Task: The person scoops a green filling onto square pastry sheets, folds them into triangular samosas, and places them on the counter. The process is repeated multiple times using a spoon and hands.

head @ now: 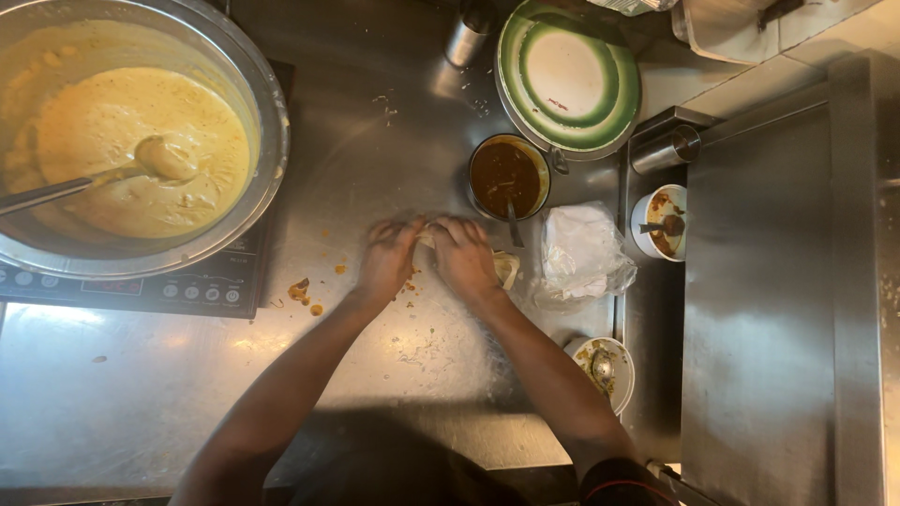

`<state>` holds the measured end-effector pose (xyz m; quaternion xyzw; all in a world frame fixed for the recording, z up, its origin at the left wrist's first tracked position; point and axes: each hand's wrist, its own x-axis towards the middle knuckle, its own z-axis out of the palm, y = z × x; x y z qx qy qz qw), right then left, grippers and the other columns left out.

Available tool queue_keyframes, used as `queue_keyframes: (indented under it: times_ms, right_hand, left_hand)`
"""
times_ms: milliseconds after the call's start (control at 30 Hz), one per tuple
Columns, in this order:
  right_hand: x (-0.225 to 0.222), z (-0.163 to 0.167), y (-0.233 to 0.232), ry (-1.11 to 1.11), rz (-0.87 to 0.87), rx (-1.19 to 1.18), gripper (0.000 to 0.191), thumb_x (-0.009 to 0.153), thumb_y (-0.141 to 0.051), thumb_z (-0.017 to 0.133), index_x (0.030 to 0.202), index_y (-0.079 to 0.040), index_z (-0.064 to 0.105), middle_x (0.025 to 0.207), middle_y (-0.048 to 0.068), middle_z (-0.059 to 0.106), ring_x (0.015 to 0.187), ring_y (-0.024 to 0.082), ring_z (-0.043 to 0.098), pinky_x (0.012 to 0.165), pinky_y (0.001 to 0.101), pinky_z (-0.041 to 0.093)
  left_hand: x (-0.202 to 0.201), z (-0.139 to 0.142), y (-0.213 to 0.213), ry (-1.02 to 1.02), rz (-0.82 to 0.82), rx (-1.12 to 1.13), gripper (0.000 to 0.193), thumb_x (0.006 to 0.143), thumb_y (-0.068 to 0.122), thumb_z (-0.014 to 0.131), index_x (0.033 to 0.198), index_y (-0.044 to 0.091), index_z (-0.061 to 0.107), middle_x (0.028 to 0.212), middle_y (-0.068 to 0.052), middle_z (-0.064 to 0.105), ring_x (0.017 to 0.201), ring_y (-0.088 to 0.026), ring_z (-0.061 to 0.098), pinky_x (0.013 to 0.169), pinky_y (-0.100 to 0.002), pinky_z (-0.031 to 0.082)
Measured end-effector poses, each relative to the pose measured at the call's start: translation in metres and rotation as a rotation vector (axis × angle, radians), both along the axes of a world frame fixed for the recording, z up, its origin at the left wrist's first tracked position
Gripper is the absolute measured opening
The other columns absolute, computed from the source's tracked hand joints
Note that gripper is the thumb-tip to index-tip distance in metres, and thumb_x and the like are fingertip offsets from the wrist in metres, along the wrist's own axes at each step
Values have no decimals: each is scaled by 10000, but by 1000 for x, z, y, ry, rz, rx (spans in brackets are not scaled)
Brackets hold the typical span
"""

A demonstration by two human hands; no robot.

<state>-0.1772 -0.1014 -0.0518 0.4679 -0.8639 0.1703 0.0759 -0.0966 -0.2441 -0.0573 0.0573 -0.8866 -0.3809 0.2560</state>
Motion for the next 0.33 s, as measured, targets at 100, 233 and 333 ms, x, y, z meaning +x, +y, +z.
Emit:
queue_keyframes:
  times_ms: [100,233,333]
  right_hand:
    - [-1,0,0,1,0,8,233,919,-78,655,1142,-58,720,1213,96,671,1183,273,619,1101,441,444]
    - [0,-1,0,-25,-4,13,200,975,-116,645,1146,-33,705,1226,132,664,1178,285,621,1090,450,452]
    - [1,0,1,-35,1,35,221,970,-136,644,1164,-46,702,1254,161,659,1176,301,618,1082,466,448]
  left_hand:
    - [-1,-1,0,4,-10,-32,441,925,-48,576,1353,50,615,1097,-194,738,1075,-339,697,1123,-515,417]
    - [1,-2,0,33,-30,-16,535,902,-54,565,1432,14,530,1229,-229,700,1206,-384,637,1135,-522,402]
    - [0,-2,1,-16,7,47,516,992,117,679,1451,8,469,1199,-262,662,1194,-461,587,1114,-533,387]
